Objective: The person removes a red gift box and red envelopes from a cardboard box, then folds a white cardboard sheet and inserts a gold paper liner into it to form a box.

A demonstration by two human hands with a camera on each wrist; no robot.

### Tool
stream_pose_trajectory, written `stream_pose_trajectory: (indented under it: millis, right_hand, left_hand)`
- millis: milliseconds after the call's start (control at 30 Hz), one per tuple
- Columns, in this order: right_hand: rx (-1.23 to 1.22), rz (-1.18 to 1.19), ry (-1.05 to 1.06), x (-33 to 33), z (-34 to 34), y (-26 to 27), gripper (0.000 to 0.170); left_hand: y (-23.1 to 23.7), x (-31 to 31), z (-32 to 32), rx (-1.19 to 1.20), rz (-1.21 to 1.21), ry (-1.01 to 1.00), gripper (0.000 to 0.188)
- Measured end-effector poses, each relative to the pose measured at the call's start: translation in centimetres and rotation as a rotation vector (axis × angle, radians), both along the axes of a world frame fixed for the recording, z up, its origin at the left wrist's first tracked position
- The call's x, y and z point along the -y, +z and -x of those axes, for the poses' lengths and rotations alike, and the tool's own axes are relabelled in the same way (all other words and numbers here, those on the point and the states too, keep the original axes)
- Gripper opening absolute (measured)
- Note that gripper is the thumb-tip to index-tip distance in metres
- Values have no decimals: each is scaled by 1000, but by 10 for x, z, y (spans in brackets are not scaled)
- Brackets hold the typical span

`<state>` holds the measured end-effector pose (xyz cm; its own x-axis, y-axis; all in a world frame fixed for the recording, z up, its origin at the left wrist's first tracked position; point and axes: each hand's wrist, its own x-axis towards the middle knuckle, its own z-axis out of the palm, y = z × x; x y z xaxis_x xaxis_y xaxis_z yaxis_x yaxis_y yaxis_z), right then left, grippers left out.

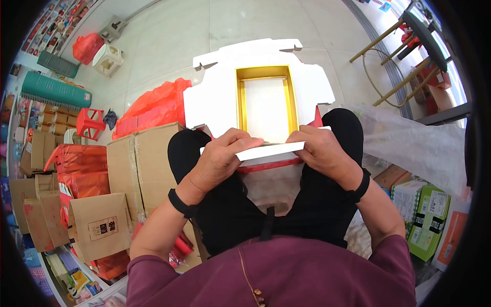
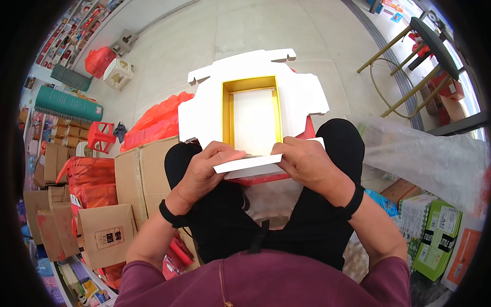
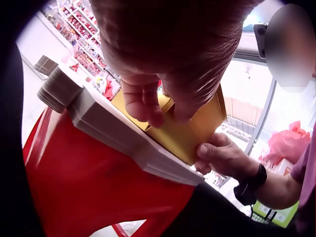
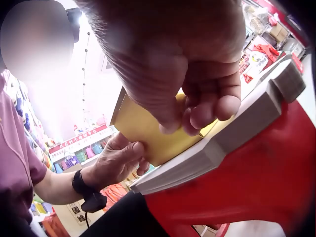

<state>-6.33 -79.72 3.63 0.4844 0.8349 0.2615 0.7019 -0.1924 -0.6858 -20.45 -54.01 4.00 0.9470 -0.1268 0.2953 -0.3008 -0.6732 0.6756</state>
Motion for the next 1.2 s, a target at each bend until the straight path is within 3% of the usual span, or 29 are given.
stream_pose_trajectory:
  millis: [133, 200, 300, 400, 533, 633, 733, 900, 1200]
  right_hand:
    - [-62, -15, -31, -3, 3, 3, 11]
    - [-92, 39, -94, -5, 4, 4, 20]
    - [-48, 87, -192, -6, 6, -2, 36]
    - [-125, 87, -270, -12, 12, 11, 43]
    - [-162, 134, -334, -14, 15, 22, 53]
    - [85, -33, -332, -15, 16, 19, 55]
    - [292, 27, -272, -10, 14, 8, 49]
    - [294, 119, -181, -7, 13, 11, 37]
    - [247, 324, -146, -13, 9, 16, 22]
  left_hand:
    - [4, 1, -4, -34, 108, 46, 39]
    - [-2, 3, -6, 10, 151, 51, 34]
    - [3, 14, -5, -128, 232, 190, 39]
    - [23, 15, -10, -468, 188, 323, 48]
    - [15, 22, -11, -165, 189, 306, 51]
    - [11, 20, -12, 15, -11, 280, 46]
    - [11, 19, -5, 32, -235, 270, 41]
    - [9, 20, -1, 123, -323, 183, 38]
    - [16, 14, -17, -74, -476, 23, 14]
